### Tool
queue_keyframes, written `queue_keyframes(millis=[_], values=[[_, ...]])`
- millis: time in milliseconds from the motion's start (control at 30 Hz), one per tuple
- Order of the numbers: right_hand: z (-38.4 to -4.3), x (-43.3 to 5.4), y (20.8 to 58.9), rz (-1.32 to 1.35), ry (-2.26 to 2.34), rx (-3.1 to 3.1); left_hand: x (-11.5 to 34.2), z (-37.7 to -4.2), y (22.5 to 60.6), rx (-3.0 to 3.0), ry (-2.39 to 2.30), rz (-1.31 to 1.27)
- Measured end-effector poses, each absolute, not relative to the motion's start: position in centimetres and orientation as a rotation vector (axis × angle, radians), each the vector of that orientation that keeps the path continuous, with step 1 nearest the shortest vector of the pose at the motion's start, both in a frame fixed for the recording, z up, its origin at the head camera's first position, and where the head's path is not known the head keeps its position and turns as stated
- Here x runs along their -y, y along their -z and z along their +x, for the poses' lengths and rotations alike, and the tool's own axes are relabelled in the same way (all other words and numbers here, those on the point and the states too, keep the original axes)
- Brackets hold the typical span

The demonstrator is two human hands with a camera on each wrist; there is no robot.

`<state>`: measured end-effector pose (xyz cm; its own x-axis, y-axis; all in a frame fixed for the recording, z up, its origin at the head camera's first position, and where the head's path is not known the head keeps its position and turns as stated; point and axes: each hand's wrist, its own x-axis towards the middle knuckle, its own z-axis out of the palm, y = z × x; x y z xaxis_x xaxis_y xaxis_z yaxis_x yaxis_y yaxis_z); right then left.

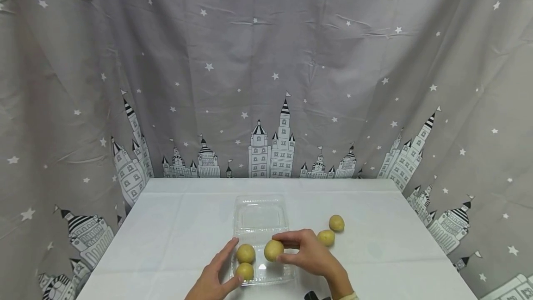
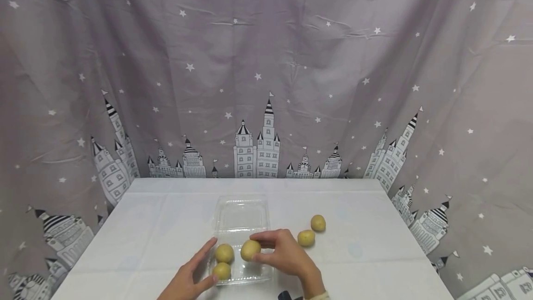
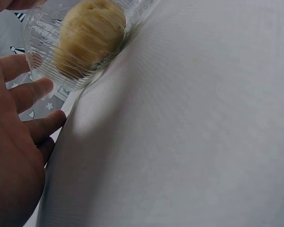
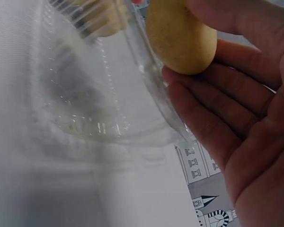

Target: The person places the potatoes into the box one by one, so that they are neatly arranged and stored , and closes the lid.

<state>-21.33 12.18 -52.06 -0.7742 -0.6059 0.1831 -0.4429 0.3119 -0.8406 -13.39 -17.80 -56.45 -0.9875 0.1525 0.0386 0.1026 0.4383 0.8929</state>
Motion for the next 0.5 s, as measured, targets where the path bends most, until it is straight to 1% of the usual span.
queue_keyframes(millis=[500], values=[[-21.4,-10.5,52.2,-0.992,1.303,-2.365,17.8,-13.3,56.4,-2.624,-1.616,0.228]])
